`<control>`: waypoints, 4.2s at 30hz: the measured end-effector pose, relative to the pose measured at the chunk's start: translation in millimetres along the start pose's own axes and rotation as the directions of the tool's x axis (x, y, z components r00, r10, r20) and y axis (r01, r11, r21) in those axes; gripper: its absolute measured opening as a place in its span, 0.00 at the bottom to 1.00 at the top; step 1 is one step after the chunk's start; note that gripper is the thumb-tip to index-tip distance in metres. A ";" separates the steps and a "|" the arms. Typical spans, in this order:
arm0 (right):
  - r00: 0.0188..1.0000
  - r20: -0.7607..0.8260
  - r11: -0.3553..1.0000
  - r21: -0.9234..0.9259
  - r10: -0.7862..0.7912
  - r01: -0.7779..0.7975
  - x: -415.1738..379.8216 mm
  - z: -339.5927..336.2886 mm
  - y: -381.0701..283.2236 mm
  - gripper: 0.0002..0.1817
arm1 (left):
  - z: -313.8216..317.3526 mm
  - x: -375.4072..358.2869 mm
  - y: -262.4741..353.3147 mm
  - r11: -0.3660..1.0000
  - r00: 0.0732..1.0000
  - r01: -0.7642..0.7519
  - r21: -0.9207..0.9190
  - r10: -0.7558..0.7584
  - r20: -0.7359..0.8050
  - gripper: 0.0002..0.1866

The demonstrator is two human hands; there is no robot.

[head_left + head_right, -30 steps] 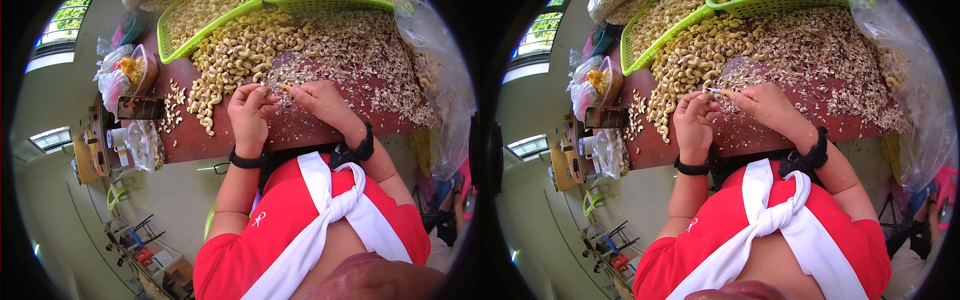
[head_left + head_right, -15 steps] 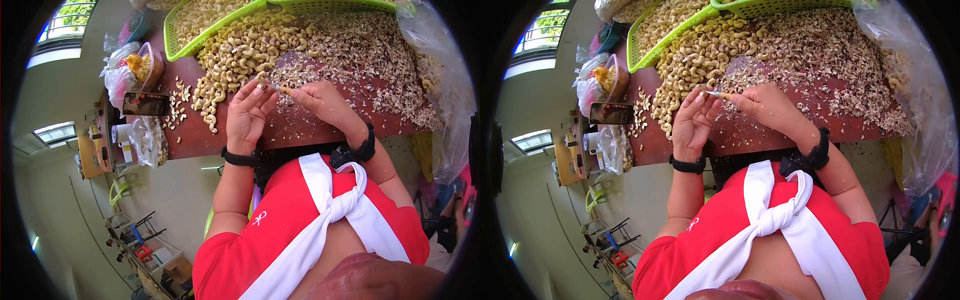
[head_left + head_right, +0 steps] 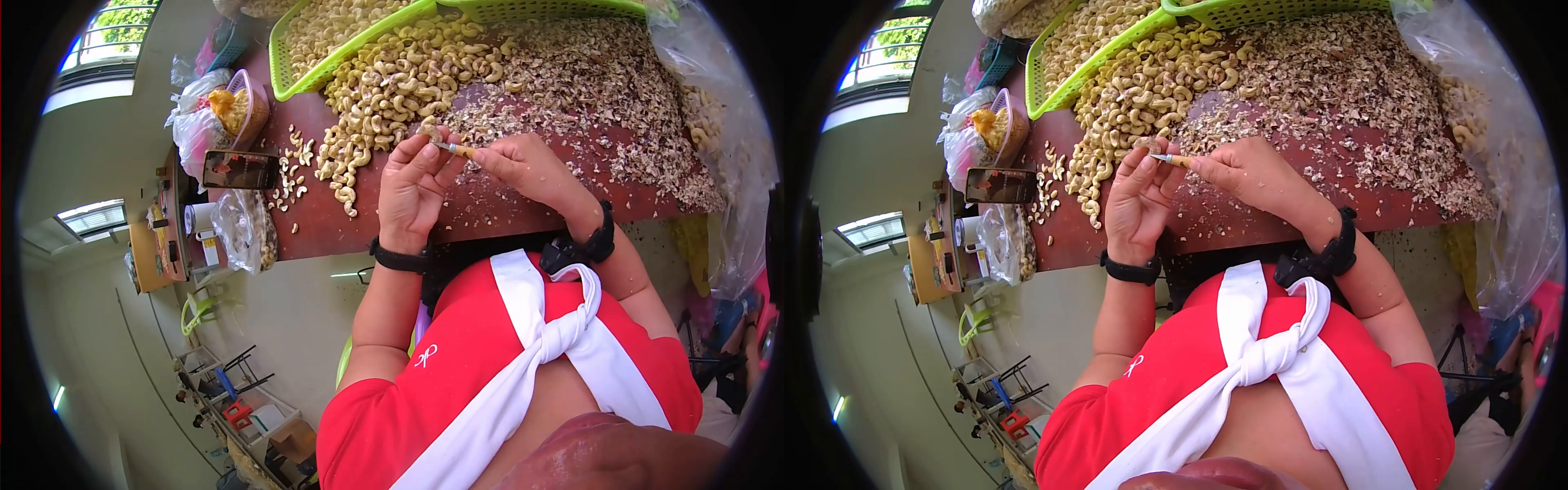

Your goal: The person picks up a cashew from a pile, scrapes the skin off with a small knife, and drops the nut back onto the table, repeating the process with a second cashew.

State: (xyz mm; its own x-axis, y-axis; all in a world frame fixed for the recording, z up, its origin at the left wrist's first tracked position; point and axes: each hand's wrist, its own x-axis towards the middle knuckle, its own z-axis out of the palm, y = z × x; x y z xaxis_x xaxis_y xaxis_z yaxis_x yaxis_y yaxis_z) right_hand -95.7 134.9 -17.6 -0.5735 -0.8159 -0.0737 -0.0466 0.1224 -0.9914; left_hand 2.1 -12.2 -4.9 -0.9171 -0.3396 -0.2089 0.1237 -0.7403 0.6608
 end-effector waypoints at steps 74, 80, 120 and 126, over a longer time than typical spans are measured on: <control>0.996 -0.054 0.993 -0.107 -0.065 0.059 -1.2 2.5 0.3 0.24 | 10.4 -0.7 2.7 0.964 0.983 -0.126 0.232 0.154 -0.102 0.13; 1.000 -0.011 0.997 -0.076 -0.013 0.012 -1.2 1.0 -1.7 0.24 | -2.0 -0.8 7.5 0.971 0.995 -0.092 0.221 0.095 -0.005 0.10; 0.989 0.147 0.996 0.081 0.026 -0.038 -8.6 0.5 -9.1 0.22 | -1.4 -3.9 23.3 0.968 0.982 -0.048 0.245 0.001 0.189 0.13; 0.987 0.159 0.996 0.072 0.037 -0.049 -10.4 2.0 -10.8 0.22 | -6.6 -2.3 25.7 0.952 0.961 -0.059 0.301 -0.028 0.277 0.23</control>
State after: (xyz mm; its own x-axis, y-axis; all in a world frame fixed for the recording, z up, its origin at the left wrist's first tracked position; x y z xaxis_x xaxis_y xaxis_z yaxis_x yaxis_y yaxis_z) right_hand -87.6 140.9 -6.4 -0.4374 -0.8902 -0.1270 0.0412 0.1213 -0.9918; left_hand 9.9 -34.3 7.8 -0.9893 -0.1448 -0.0197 0.0576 -0.5102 0.8582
